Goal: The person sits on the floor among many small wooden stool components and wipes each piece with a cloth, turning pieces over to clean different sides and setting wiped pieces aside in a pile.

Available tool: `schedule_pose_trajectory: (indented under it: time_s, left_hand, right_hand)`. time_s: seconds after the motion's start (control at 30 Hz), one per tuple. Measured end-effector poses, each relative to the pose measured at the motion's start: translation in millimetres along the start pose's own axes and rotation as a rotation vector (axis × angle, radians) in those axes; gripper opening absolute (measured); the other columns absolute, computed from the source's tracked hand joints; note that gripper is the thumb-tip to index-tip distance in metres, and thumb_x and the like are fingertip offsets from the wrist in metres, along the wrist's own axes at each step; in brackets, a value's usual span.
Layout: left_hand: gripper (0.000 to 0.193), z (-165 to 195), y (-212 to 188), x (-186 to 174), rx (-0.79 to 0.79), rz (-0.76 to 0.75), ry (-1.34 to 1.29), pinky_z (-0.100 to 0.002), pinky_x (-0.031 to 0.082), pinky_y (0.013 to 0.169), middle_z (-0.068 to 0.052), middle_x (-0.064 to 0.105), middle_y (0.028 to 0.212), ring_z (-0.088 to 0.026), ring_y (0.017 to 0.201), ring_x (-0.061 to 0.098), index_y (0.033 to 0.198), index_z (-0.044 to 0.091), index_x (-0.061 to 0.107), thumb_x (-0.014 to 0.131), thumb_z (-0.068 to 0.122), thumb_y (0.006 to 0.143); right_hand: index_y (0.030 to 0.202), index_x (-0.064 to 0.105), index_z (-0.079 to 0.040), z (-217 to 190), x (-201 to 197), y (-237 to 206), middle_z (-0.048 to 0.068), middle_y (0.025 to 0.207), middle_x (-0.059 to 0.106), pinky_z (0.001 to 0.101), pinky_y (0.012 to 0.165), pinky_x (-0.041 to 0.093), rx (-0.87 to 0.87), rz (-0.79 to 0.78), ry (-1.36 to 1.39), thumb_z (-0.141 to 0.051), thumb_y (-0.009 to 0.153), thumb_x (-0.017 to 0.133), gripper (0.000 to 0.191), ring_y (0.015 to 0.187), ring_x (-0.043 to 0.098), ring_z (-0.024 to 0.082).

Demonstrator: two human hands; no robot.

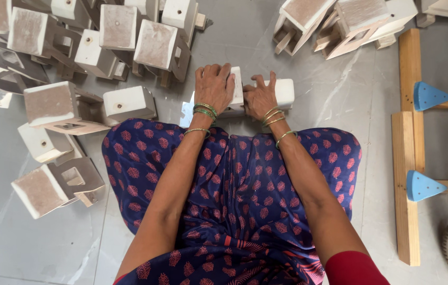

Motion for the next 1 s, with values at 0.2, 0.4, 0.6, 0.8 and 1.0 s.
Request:
schedule_pose_trajectory:
  time_s: [0.2,0.4,0.6,0.8,1.0]
  left_hand:
    - [0.033,1.6,0.1,0.2,0.009,-0.005,-0.003,-0.046,0.036,0.101,-0.012,0.066,0.104,-0.028,0.103,0.058,0.123,0.006,0.067,0.058,0.027,0.099]
    - [0.032,3.7,0.5,-2.2,0.029,0.002,-0.019,-0.046,0.036,0.103,-0.011,0.066,0.101,-0.029,0.105,0.059,0.121,0.007,0.068,0.058,0.026,0.098]
    - [0.031,3.9,0.1,-1.6,-0.002,0.006,-0.017,-0.045,0.037,0.102,-0.012,0.066,0.103,-0.028,0.103,0.059,0.120,0.005,0.068,0.057,0.026,0.099]
    - [0.031,3.7,1.3,-1.3,-0.003,0.004,-0.018,-0.045,0.036,0.102,-0.013,0.067,0.102,-0.029,0.102,0.059,0.119,0.005,0.067,0.056,0.026,0.100]
    - [0.029,0.5,2.6,1.5,-0.017,-0.022,-0.018,-0.045,0.036,0.102,-0.013,0.067,0.103,-0.029,0.103,0.059,0.117,0.006,0.067,0.055,0.026,0.101]
  right_hand:
    - [0.087,0.082,-0.016,4.6,9.0,4.2,-0.001,0.090,0.075,0.0741,0.110,0.016,0.081,-0.141,-0.102,-0.033,0.078,0.073,0.021,0.113,0.056,0.029]
    - [0.098,0.081,-0.018,3.9,13.9,6.6,0.000,0.092,0.075,0.0737,0.115,0.019,0.201,-0.007,-0.221,-0.024,0.094,0.065,0.018,0.111,0.057,0.026]
    - [0.092,0.081,-0.018,-0.4,4.8,-2.3,-0.002,0.103,0.075,0.0779,0.103,0.017,-0.005,-0.007,-0.126,-0.025,0.074,0.062,0.027,0.120,0.054,0.032]
    - [0.084,0.080,-0.016,-1.7,9.5,1.3,-0.002,0.094,0.072,0.0793,0.116,0.015,-0.049,-0.118,-0.138,-0.025,0.088,0.071,0.013,0.115,0.056,0.025]
    - [0.086,0.076,-0.010,-5.5,-15.1,-2.8,0.005,0.091,0.069,0.0683,0.109,0.029,-0.049,0.102,0.036,-0.017,0.070,0.076,0.018,0.104,0.056,0.028]
Point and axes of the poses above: each hand's wrist, its own y-axis towards the middle knuckle, its own x-axis out of the palm, z = x × y, the point moved 8 cm from there along y, towards the middle knuckle
